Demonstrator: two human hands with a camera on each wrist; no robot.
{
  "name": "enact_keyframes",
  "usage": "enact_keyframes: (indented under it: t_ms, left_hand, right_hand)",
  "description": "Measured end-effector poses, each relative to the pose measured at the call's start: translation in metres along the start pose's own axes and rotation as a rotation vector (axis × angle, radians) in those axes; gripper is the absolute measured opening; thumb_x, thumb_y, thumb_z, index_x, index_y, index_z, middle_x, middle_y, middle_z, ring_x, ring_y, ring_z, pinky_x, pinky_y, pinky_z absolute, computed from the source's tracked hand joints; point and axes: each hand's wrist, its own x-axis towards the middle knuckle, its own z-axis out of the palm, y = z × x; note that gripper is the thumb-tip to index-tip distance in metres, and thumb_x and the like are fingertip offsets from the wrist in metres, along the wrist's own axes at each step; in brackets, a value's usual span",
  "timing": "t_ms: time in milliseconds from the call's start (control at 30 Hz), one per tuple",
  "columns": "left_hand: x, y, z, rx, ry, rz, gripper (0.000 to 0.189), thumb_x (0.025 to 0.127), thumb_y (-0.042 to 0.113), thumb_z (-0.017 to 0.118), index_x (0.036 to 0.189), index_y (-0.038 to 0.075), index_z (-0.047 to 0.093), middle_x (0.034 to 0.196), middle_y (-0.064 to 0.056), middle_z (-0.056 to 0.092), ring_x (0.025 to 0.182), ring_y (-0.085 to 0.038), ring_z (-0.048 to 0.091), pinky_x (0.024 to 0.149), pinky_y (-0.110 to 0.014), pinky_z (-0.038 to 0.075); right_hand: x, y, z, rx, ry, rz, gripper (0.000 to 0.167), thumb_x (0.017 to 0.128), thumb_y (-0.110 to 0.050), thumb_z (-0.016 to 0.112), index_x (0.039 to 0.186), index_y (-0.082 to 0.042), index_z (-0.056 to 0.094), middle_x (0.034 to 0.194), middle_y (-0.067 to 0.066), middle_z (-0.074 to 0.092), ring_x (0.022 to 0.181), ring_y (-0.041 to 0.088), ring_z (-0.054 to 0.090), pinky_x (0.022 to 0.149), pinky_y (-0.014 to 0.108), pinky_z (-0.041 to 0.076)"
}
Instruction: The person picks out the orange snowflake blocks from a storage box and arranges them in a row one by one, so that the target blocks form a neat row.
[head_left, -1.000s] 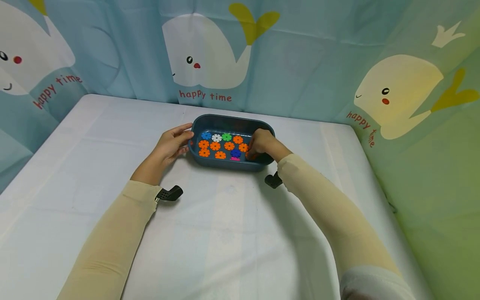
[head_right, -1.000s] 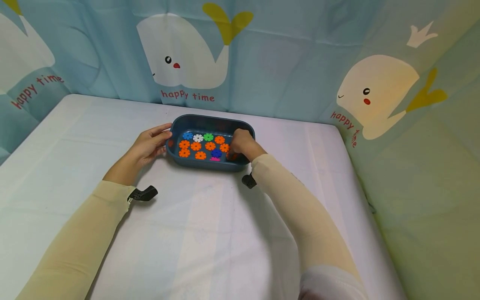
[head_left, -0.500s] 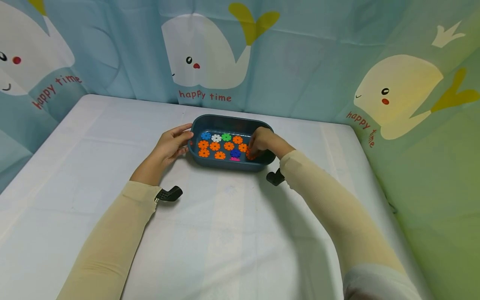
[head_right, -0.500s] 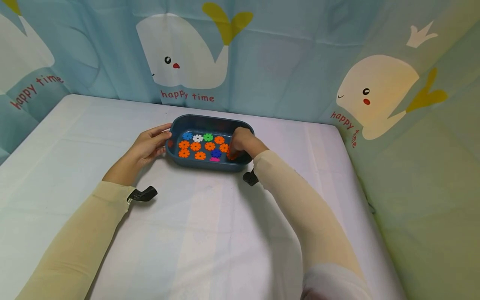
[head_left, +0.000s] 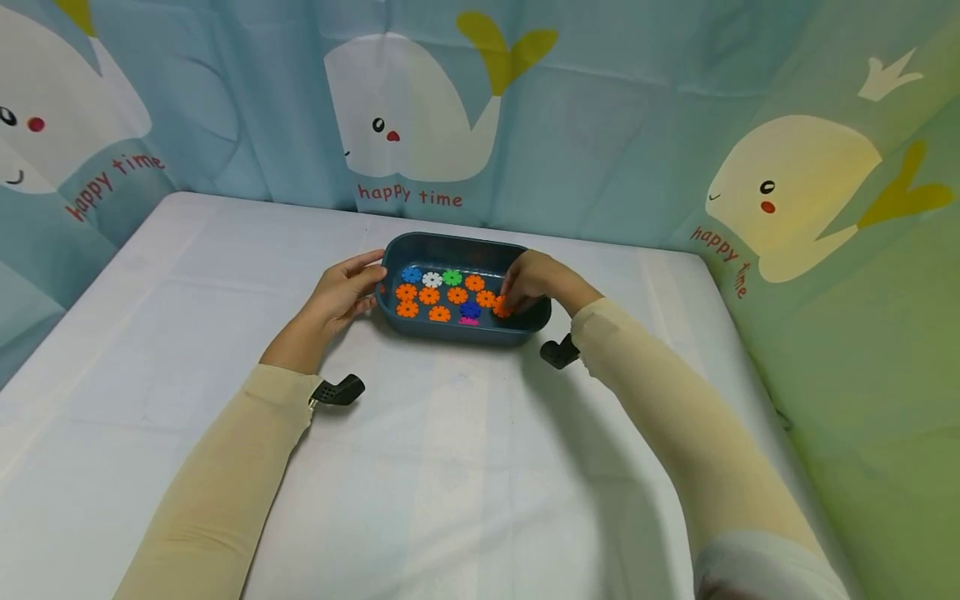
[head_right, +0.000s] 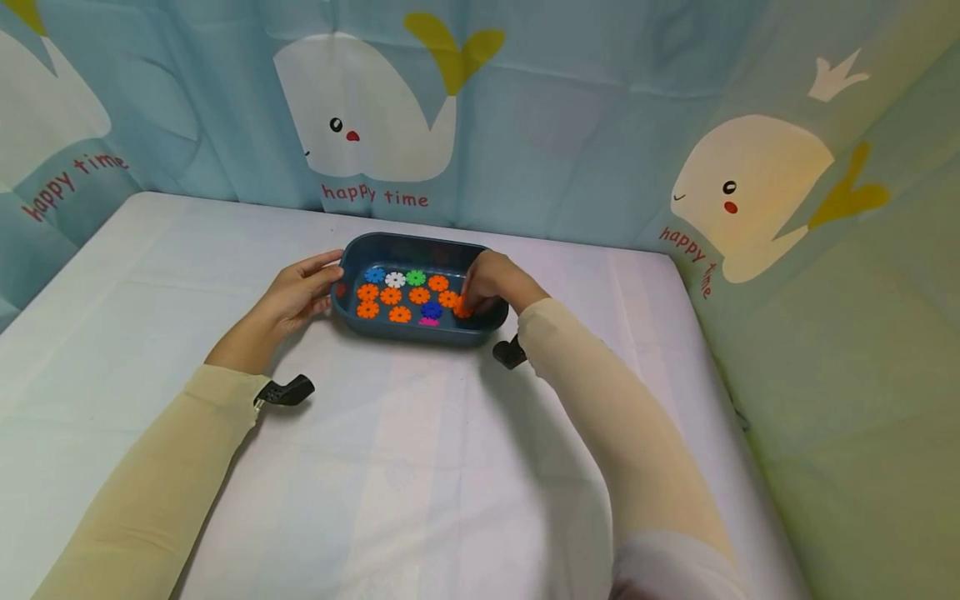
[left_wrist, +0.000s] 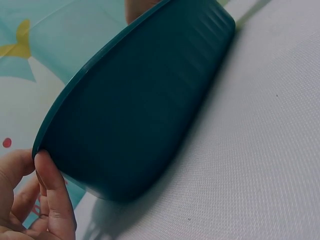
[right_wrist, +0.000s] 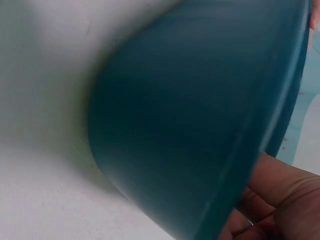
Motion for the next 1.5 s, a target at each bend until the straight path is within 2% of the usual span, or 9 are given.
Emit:
enact_keyframes:
  t_ms: [167,467,600,967,1233,1500]
  left_hand:
    - [0.001,-0.001,0.000,0.014,-0.003,-0.004,0.050,0.099,0.018,0.061,0.147,0.019,0.048,0.123,-0.002,0.054,0.070,-0.006,0.057,0.049,-0.014,0.044]
    - [0.002,-0.001,0.001,-0.005,-0.006,-0.001,0.050,0.098,0.016,0.061,0.147,0.017,0.048,0.122,-0.003,0.055,0.073,-0.007,0.058,0.048,-0.014,0.044]
    - [0.001,-0.001,0.001,-0.010,-0.007,-0.002,0.050,0.098,0.016,0.061,0.147,0.017,0.048,0.118,-0.001,0.055,0.073,-0.007,0.057,0.048,-0.015,0.044]
    - [0.002,-0.001,0.002,0.002,0.008,-0.012,0.050,0.098,0.017,0.062,0.146,0.018,0.049,0.110,0.001,0.055,0.076,-0.007,0.059,0.051,-0.014,0.047]
    - [0.001,0.000,0.002,0.013,0.003,-0.010,0.050,0.098,0.018,0.062,0.147,0.019,0.049,0.115,-0.002,0.056,0.067,-0.006,0.057,0.047,-0.014,0.044]
    - [0.001,0.000,0.001,-0.010,-0.006,-0.009,0.051,0.098,0.018,0.062,0.147,0.017,0.048,0.109,-0.002,0.055,0.061,-0.006,0.054,0.045,-0.015,0.042]
  right_hand:
    - [-0.005,0.001,-0.001,0.074,-0.004,-0.026,0.014,0.084,0.006,0.072,0.097,0.006,0.065,0.084,0.008,0.066,0.073,0.018,0.069,0.080,0.033,0.059]
    - [-0.010,0.006,-0.009,0.155,-0.046,-0.049,0.021,0.089,0.007,0.067,0.110,0.010,0.064,0.092,0.012,0.069,0.078,0.018,0.069,0.085,0.035,0.058]
    - [-0.012,0.008,-0.014,0.188,-0.059,-0.046,0.024,0.090,0.006,0.065,0.114,0.010,0.064,0.099,0.014,0.068,0.079,0.018,0.068,0.084,0.034,0.059]
    - [-0.012,0.013,-0.026,0.284,-0.095,-0.055,0.033,0.092,0.007,0.061,0.125,0.012,0.058,0.099,0.013,0.067,0.078,0.015,0.067,0.083,0.031,0.059]
    - [-0.020,0.017,-0.036,0.298,-0.110,-0.042,0.037,0.095,0.003,0.060,0.131,0.010,0.055,0.095,0.009,0.068,0.078,0.013,0.068,0.084,0.029,0.058]
    - [-0.024,0.025,-0.045,0.334,-0.109,-0.052,0.040,0.095,0.002,0.060,0.133,0.011,0.052,0.092,0.006,0.067,0.076,0.011,0.068,0.081,0.026,0.058]
